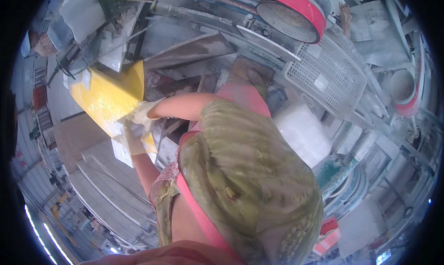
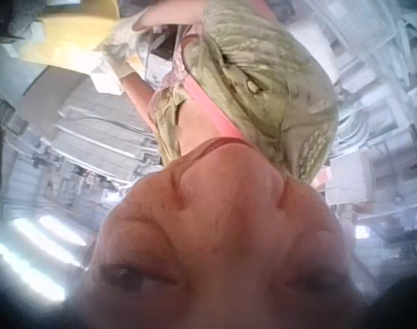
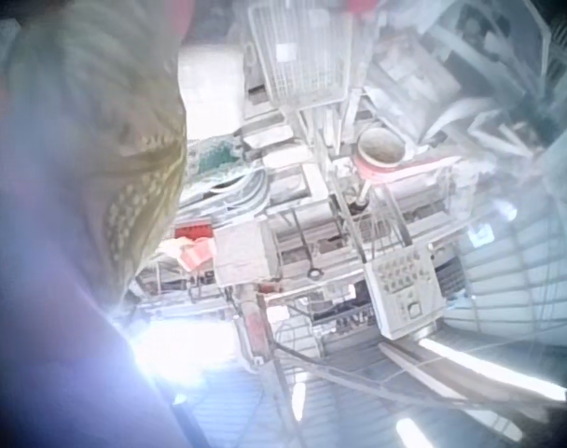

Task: The person repeatedly picks up small white rectangular tiles from a yellow sheet, inspects them, and places them into a nearby pile. The person also moves the yellow sheet and handles loose tiles from the surrounding area.

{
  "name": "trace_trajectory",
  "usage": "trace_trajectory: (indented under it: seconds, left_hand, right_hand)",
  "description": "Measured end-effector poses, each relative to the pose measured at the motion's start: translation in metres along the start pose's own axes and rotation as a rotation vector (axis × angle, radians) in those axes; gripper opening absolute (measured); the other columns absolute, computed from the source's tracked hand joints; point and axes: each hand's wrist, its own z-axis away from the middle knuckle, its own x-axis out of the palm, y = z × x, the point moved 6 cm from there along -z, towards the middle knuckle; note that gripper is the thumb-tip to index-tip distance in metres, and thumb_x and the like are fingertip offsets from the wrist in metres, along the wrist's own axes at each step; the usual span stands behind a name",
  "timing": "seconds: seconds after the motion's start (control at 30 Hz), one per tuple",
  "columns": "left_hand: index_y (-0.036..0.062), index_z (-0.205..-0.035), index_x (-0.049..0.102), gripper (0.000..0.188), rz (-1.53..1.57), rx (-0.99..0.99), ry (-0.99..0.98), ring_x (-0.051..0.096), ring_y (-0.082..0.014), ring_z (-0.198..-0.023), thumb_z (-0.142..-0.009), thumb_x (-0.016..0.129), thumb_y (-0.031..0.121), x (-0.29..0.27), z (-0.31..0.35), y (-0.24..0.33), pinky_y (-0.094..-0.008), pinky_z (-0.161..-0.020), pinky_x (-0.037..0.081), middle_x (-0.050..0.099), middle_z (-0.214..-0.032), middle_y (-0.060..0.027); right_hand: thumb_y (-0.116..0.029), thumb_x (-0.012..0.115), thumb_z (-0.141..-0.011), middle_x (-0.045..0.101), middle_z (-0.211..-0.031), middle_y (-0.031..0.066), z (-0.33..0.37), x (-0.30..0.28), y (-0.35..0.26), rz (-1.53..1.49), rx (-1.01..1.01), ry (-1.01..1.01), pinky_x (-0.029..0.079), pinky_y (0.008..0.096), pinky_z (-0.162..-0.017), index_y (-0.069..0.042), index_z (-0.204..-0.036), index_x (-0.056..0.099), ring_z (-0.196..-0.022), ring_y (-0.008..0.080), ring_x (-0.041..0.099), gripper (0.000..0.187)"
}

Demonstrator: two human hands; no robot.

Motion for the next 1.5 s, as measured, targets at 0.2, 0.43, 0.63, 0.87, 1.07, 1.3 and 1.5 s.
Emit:
trace_trajectory:
  seconds: [0.2, 0.43, 0.63, 0.87, 1.07, 1.3, 1.5]
  left_hand:
    - [-0.0152, -0.129, 0.049, 0.061, -0.019, 0.001, 0.093, 0.069, -0.0311, -0.102, -0.097, 0.069, 0.034, -0.006, -0.002, -0.006, -0.0423, -0.083, 0.064, 0.062, -0.121, -0.0245]
    - [-0.0039, -0.152, 0.028, 0.078, -0.090, -0.023, 0.030, 0.065, -0.0307, -0.115, -0.099, 0.068, 0.035, 0.000, 0.009, 0.008, -0.0412, -0.093, 0.058, 0.059, -0.133, -0.0184]
    - [0.0104, -0.163, 0.013, 0.084, -0.095, -0.055, 0.149, 0.061, -0.0303, -0.125, -0.101, 0.066, 0.030, 0.008, 0.027, 0.017, -0.0419, -0.100, 0.055, 0.050, -0.148, -0.0178]
    - [0.0171, -0.166, 0.007, 0.093, -0.020, -0.113, 0.096, 0.057, -0.0271, -0.129, -0.098, 0.070, 0.024, 0.004, 0.019, 0.017, -0.0409, -0.112, 0.044, 0.048, -0.151, -0.0147]
    - [0.0136, -0.164, 0.015, 0.088, -0.010, -0.096, 0.127, 0.058, -0.0265, -0.128, -0.097, 0.071, 0.025, 0.006, 0.020, 0.024, -0.0396, -0.110, 0.045, 0.050, -0.148, -0.0153]
    - [0.0095, -0.162, 0.024, 0.084, 0.032, 0.003, 0.177, 0.059, -0.0258, -0.126, -0.096, 0.072, 0.025, -0.017, 0.023, -0.005, -0.0382, -0.109, 0.045, 0.053, -0.145, -0.0160]
    - [-0.0038, -0.152, 0.040, 0.083, -0.077, -0.171, 0.069, 0.060, -0.0274, -0.125, -0.090, 0.078, 0.037, -0.030, 0.003, -0.018, -0.0382, -0.110, 0.044, 0.049, -0.148, -0.0219]
  right_hand:
    - [-0.044, 0.060, -0.092, 0.066, -0.105, 0.0221, 0.115, -0.121, 0.084, -0.182, 0.161, 0.335, 0.052, 0.0476, -0.087, -0.011, -0.118, 0.074, -0.096, 0.0384, 0.063, 0.043]
    - [-0.041, 0.069, -0.084, 0.061, -0.128, 0.0206, 0.260, -0.313, 0.208, 0.324, 0.499, 0.711, 0.046, 0.0466, -0.102, -0.006, -0.128, 0.061, -0.121, 0.0382, 0.058, 0.057]
    - [-0.041, 0.075, -0.079, 0.049, -0.154, 0.0165, 0.318, -0.370, 0.283, 0.678, 0.722, 0.427, 0.034, 0.0502, -0.117, -0.005, -0.148, 0.050, -0.144, 0.0320, 0.042, 0.082]
    - [-0.044, 0.072, -0.084, 0.044, -0.160, 0.0121, 0.327, -0.373, 0.339, 0.739, 0.467, 0.257, 0.026, 0.0489, -0.122, -0.020, -0.153, 0.048, -0.150, 0.0304, 0.035, 0.078]
    - [-0.045, 0.068, -0.089, 0.041, -0.161, 0.0161, 0.358, -0.395, 0.333, 0.555, 0.522, 0.197, 0.021, 0.0467, -0.125, -0.016, -0.155, 0.046, -0.153, 0.0320, 0.031, 0.075]
    - [-0.016, 0.074, -0.083, 0.042, -0.159, 0.0173, 0.316, -0.341, 0.299, 0.919, 0.291, -0.063, 0.031, 0.0413, -0.123, -0.007, -0.157, 0.039, -0.147, 0.0342, 0.040, 0.082]
    - [-0.015, 0.051, -0.097, 0.048, -0.156, 0.0143, 0.294, -0.327, 0.286, 1.309, 0.237, 0.087, 0.036, 0.0399, -0.119, -0.009, -0.152, 0.047, -0.143, 0.0308, 0.045, 0.055]
